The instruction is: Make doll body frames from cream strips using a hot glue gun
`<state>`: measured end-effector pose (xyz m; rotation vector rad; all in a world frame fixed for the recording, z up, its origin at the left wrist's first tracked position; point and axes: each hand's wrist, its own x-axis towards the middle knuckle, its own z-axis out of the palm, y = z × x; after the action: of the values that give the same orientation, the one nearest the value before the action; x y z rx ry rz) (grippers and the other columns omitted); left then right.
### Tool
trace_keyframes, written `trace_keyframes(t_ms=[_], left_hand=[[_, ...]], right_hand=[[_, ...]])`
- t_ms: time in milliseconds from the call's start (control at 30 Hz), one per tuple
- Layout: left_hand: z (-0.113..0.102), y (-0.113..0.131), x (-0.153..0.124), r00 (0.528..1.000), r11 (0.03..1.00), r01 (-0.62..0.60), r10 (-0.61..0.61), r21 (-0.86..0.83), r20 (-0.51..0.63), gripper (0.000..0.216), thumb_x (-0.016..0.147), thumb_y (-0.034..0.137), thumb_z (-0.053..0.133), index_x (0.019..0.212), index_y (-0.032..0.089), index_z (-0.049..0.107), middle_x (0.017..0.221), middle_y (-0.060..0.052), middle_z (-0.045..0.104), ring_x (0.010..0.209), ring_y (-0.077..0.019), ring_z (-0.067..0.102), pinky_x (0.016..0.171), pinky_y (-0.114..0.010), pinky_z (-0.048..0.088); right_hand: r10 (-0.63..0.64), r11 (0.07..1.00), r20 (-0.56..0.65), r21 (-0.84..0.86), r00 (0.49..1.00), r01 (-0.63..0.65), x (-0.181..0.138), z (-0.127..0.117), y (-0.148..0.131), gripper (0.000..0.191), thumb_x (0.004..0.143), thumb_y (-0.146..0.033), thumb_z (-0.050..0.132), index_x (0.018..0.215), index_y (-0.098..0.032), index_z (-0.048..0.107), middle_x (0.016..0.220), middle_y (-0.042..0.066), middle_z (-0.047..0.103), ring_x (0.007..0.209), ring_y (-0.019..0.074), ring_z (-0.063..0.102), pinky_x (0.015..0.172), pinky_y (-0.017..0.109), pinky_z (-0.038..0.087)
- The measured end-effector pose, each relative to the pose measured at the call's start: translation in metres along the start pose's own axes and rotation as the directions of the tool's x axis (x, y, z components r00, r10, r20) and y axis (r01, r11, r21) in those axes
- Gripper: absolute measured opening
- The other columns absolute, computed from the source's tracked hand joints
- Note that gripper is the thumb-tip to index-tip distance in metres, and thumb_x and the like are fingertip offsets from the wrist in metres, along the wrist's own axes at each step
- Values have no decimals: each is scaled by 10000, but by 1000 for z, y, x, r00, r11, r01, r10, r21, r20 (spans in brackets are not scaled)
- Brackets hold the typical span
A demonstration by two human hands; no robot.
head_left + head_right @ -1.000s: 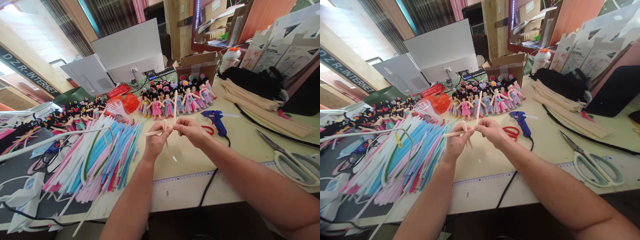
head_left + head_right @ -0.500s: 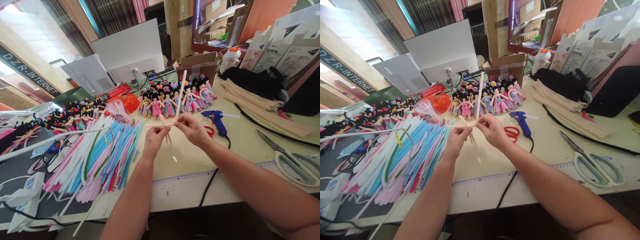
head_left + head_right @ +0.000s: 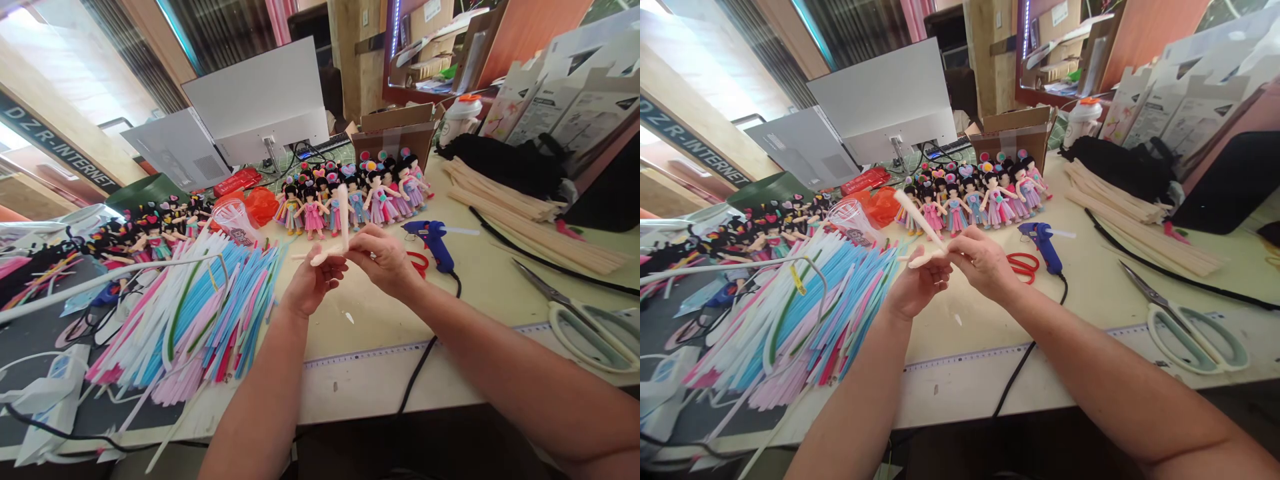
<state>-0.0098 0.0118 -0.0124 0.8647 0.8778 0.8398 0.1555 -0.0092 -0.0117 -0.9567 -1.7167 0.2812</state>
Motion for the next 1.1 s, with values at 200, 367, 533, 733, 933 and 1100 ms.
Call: trace_keyframes(t_ms=[200, 367, 533, 733, 933, 1100], left_hand=[[-2, 3, -4, 998, 996, 59, -57, -67, 39, 310, 664, 447, 709, 762, 153, 687, 739, -23, 625, 647, -105, 536, 591, -238, 425], [0, 1, -3, 998, 995, 65, -64, -73, 25, 285, 606, 381, 769, 742, 161, 650, 715, -1, 594, 620, -89, 511, 566, -225, 419], [5, 0, -3, 999, 998, -3, 0, -56, -39, 307, 564, 349, 813, 703, 165, 609, 644, 29, 538, 580, -70, 477, 539, -202, 387], [5, -2, -1, 984, 986, -158, 162, 55, -71, 277, 580, 344, 796, 697, 159, 628, 637, 18, 552, 569, -68, 451, 526, -200, 349], [3, -7, 5, 944, 940, -302, 318, 162, -83, 213, 623, 308, 765, 713, 160, 642, 632, 14, 571, 579, -81, 459, 540, -221, 343], [5, -8, 4, 906, 889, -376, 411, 261, -95, 230, 618, 326, 769, 727, 167, 643, 644, 11, 575, 592, -98, 467, 518, -232, 336]], right_hand=[[-9, 1000, 35, -7, 999, 9, 0, 0, 1, 119, 861, -228, 594, 755, -211, 646, 771, 11, 561, 692, 124, 526, 633, 260, 422], [-23, 1000, 53, -19, 998, 24, 0, 1, 0, 139, 868, -223, 581, 749, -206, 651, 770, 16, 580, 689, 122, 541, 630, 257, 428], [3, 1000, 89, -17, 996, -1, -1, 1, 1, 119, 865, -218, 580, 794, -188, 670, 779, 30, 588, 699, 126, 557, 632, 257, 443], [62, 998, 95, -27, 994, -60, -1, 1, 0, 129, 863, -245, 583, 789, -194, 675, 777, 32, 597, 694, 129, 550, 609, 255, 432], [138, 990, 58, -15, 989, -137, 0, 2, -2, 163, 840, -239, 605, 686, -189, 627, 682, 6, 550, 631, 122, 499, 596, 263, 392], [209, 976, 28, 57, 978, -210, 1, 4, 0, 188, 816, -251, 616, 642, -188, 584, 656, 0, 528, 617, 125, 465, 571, 266, 358]])
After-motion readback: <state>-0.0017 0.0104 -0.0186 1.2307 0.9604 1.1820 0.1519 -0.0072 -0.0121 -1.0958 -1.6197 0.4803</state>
